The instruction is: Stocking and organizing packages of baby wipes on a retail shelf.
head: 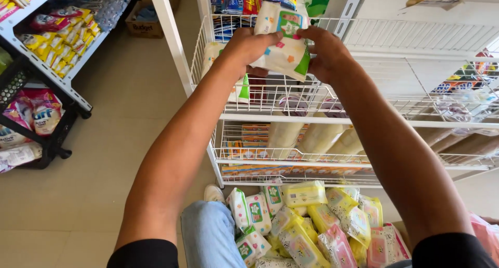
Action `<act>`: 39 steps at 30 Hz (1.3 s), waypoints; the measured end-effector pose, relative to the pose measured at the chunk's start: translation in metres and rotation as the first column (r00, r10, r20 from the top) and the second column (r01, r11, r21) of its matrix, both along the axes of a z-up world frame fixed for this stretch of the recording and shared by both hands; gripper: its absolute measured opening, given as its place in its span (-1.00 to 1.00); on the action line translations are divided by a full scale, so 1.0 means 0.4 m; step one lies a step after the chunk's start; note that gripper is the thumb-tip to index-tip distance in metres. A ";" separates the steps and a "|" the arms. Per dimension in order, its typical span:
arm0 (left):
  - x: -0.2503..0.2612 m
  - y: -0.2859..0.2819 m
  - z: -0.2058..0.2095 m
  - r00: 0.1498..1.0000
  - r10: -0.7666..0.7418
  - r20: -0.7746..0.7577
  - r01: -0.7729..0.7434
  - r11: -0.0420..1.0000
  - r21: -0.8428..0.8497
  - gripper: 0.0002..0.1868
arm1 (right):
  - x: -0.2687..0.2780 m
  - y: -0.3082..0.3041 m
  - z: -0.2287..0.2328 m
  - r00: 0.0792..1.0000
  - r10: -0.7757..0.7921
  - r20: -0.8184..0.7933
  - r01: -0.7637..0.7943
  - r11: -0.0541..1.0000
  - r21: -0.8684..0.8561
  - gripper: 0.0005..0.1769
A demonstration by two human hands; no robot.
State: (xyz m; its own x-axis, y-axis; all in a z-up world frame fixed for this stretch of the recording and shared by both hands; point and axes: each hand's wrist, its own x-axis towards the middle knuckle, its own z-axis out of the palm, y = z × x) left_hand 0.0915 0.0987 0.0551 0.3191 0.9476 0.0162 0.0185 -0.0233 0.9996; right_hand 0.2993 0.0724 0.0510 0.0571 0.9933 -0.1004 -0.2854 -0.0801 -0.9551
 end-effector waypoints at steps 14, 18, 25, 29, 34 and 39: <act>-0.003 0.075 -0.087 0.839 -0.042 -0.542 -0.011 0.996 -0.094 -0.61 | 0.004 0.083 -0.121 0.881 0.407 0.240 -0.346 0.902 -0.259 -0.55; 0.009 0.054 -0.085 0.652 0.139 -0.745 0.040 0.975 0.217 -0.42 | 0.028 0.090 -0.133 0.789 0.416 0.452 -0.339 0.909 -0.245 -0.53; -0.013 0.081 -0.107 0.618 0.393 -0.680 0.052 0.843 0.535 -0.69 | 0.028 0.092 -0.149 0.791 0.372 0.486 -0.297 0.927 -0.228 -0.53; -0.052 0.034 -0.059 0.641 0.442 -0.628 -0.013 0.824 0.566 -0.70 | 0.009 0.059 -0.124 0.844 0.353 0.404 -0.273 0.931 -0.243 -0.49; -0.108 0.053 -0.056 0.446 0.465 -0.764 0.033 0.845 0.534 -0.67 | 0.045 0.083 -0.149 -0.616 -0.279 0.737 -0.539 0.832 -0.135 -0.29; -0.129 0.024 -0.034 0.342 0.345 -0.874 0.093 0.913 0.397 -0.55 | 0.111 0.125 -0.198 -0.280 -0.512 0.812 -0.800 0.592 0.098 -0.17</act>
